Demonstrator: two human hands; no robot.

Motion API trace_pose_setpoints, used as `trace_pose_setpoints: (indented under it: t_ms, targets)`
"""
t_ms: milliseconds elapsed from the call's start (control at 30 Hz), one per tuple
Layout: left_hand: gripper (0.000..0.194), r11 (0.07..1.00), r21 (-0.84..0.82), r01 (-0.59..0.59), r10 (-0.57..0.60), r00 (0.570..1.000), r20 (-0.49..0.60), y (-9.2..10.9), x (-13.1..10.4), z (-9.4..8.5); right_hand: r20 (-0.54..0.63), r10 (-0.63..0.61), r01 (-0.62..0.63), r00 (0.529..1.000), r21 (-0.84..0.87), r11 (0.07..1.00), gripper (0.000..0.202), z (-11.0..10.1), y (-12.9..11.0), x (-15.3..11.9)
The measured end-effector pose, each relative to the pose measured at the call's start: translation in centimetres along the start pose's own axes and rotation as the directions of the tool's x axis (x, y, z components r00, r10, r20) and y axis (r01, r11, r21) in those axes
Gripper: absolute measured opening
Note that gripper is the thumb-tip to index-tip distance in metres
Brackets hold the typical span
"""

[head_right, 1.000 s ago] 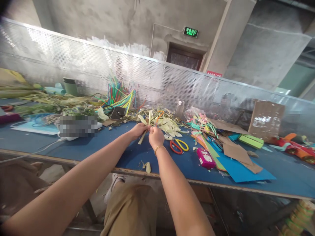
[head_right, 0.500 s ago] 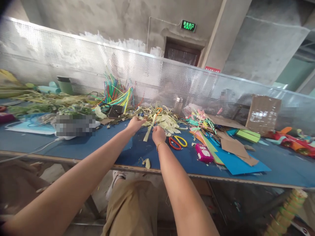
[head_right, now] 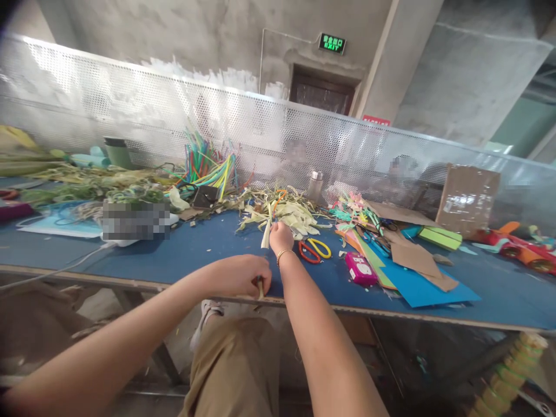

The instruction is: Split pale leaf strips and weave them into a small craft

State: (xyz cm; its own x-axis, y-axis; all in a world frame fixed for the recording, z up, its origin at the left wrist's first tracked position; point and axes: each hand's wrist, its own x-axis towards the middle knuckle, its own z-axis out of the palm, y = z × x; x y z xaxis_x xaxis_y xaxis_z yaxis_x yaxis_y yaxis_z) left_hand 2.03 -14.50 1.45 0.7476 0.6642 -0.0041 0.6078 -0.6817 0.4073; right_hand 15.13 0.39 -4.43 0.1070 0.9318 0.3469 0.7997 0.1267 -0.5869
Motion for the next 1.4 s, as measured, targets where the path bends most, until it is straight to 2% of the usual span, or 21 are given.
trace_pose_setpoints:
  t_ms: [67,100,133,167,200,233,267,300,367,433,533,600,633,767,900,967,1133,1267,1400]
  targets:
    - [0.015,0.995,-0.09,-0.033,0.036,0.999,0.027,-0.9,1.2,-0.5,0.003,-0.003,0.003,1.0,-0.002,1.0,0.034,-0.1,0.0,0.0]
    - [0.013,0.99,-0.141,-0.03,0.028,1.0,-0.013,-1.7,1.9,-1.3,0.007,-0.008,0.008,1.0,-0.003,1.0,0.033,-0.1,0.0,0.0]
    - [0.014,0.983,-0.181,-0.029,0.008,0.994,-0.113,-2.7,2.8,-2.5,0.007,-0.011,0.011,1.0,-0.003,1.0,0.032,-0.2,0.0,-0.1]
    - [0.016,0.976,-0.214,-0.03,-0.027,0.967,-0.255,-3.9,3.6,-4.0,0.005,-0.013,0.013,1.0,0.0,1.0,0.031,-0.2,0.1,-0.1]
    - [0.022,0.972,-0.235,-0.019,-0.08,0.91,-0.406,-5.2,4.4,-5.5,0.003,-0.011,0.011,1.0,0.006,1.0,0.031,-0.2,0.1,-0.1]
    - [0.029,0.968,-0.252,0.018,-0.154,0.832,-0.533,-6.6,5.2,-6.8,-0.002,-0.006,0.006,1.0,0.016,1.0,0.032,-0.2,0.1,-0.1]
    - [0.041,0.966,-0.25,0.062,-0.208,0.759,-0.616,-7.9,6.0,-8.0,-0.009,0.004,-0.003,1.0,0.029,1.0,0.033,-0.1,0.1,-0.1]
    - [0.056,0.965,-0.226,0.132,-0.25,0.723,-0.644,-9.2,6.6,-8.9,-0.016,0.016,-0.016,1.0,0.043,0.999,0.034,-0.1,0.1,0.0]
    - [0.075,0.945,-0.161,0.284,-0.318,0.696,-0.644,-11.2,7.3,-9.5,-0.022,0.037,-0.035,0.999,0.063,0.997,0.035,0.1,0.2,0.1]
    - [0.071,0.939,-0.06,0.339,-0.298,0.712,-0.636,-12.4,7.5,-8.7,-0.03,0.042,-0.039,0.999,0.067,0.997,0.035,0.2,0.3,0.3]
    - [0.055,0.925,0.057,0.375,-0.271,0.758,-0.594,-12.6,7.2,-6.4,-0.033,0.028,-0.027,0.999,0.043,0.999,0.035,0.3,0.4,0.4]
    - [0.057,0.917,0.092,0.388,-0.282,0.795,-0.537,-12.2,6.8,-5.0,-0.037,0.031,-0.03,0.999,0.019,0.999,0.036,0.3,0.5,0.5]
    - [0.06,0.911,0.091,0.402,-0.299,0.796,-0.526,-12.0,6.7,-4.3,-0.041,0.036,-0.035,0.999,0.007,0.999,0.036,0.4,0.5,0.5]
    - [0.069,0.867,0.087,0.491,-0.35,0.724,-0.595,-11.2,6.1,-2.7,-0.062,0.049,-0.05,0.997,-0.009,0.999,0.038,0.4,0.5,0.6]
    - [0.078,0.798,0.062,0.6,-0.472,0.686,-0.554,-11.1,5.7,-1.1,-0.069,0.057,-0.057,0.996,-0.002,0.998,0.038,0.3,0.6,0.6]
    - [0.079,0.77,0.083,0.633,-0.503,0.681,-0.531,-11.2,5.8,-0.1,-0.074,0.063,-0.063,0.995,0.004,0.998,0.038,0.3,0.7,0.6]
    - [0.07,0.758,0.14,0.637,-0.474,0.686,-0.553,-11.5,6.1,1.6,-0.081,0.076,-0.074,0.994,0.026,0.997,0.038,0.4,0.8,0.6]
    - [0.073,0.751,0.124,0.649,-0.48,0.665,-0.573,-11.4,6.0,1.8,-0.087,0.092,-0.089,0.992,0.037,0.995,0.038,0.2,0.7,0.5]
    - [0.072,0.763,0.104,0.638,-0.479,0.665,-0.573,-11.2,5.8,1.3,-0.11,0.098,-0.094,0.989,0.037,0.995,0.036,0.1,0.5,0.3]
